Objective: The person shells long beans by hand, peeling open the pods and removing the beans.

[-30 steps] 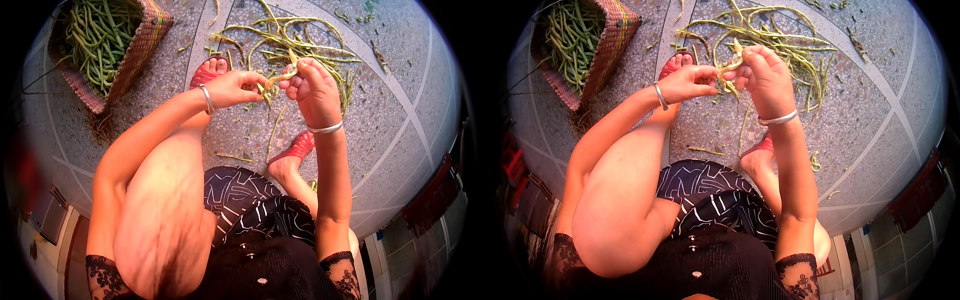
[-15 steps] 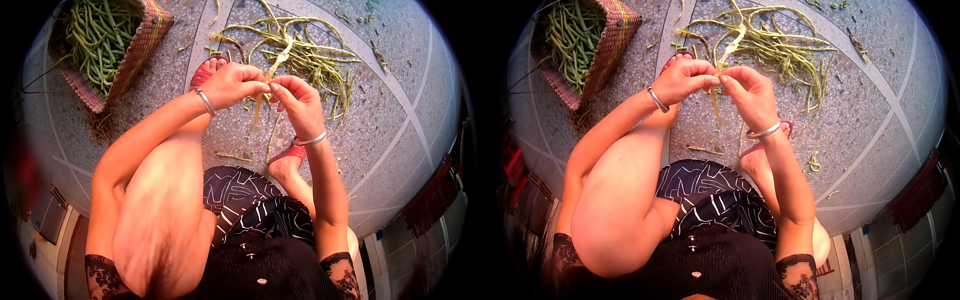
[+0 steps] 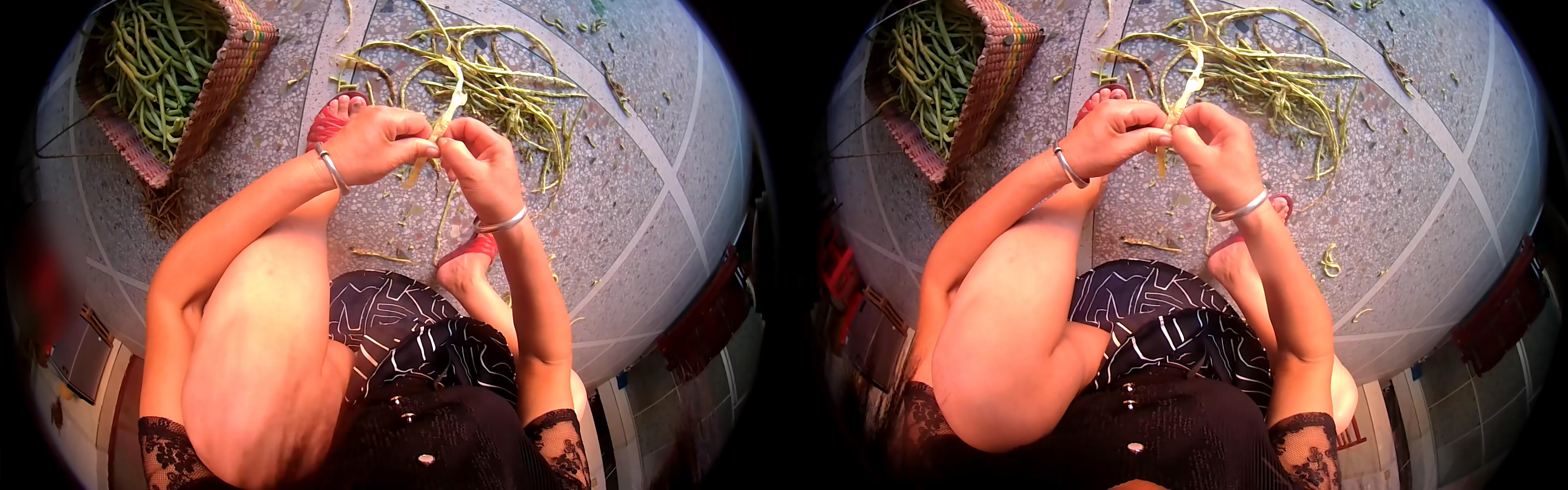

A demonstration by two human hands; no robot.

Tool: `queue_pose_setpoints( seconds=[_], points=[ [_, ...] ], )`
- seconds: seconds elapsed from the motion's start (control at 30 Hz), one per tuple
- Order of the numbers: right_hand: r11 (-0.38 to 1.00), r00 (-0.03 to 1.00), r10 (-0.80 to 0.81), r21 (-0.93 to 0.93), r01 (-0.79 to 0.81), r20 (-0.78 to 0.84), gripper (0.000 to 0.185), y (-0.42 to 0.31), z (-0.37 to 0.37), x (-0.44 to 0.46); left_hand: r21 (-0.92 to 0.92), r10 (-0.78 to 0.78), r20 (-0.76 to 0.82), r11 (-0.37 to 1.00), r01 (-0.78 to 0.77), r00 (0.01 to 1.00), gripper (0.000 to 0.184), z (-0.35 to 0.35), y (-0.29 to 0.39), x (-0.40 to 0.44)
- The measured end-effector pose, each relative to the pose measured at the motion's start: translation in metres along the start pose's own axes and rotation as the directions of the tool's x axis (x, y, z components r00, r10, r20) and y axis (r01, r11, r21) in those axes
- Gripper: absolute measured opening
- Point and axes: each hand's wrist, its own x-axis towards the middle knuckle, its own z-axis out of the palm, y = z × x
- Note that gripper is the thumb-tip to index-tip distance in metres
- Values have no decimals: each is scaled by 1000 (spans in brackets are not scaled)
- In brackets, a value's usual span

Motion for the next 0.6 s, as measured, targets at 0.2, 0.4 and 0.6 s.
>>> queue_pose_setpoints(
  seconds=[0.2,0.4,0.6],
  points=[
    [992,996,75,97,-79,42,8,1,-1,-3,-274,-159,137,942,192,978,18,-1,5,-2],
    [997,998,-20,82,15,62,5,-2,1,-4,-457,-201,223,842,285,954,17,-3,4,-1],
    [989,993,-96,117,87,71,5,-5,3,-8,-560,-214,328,740,372,920,23,-7,-1,0]
  ],
)
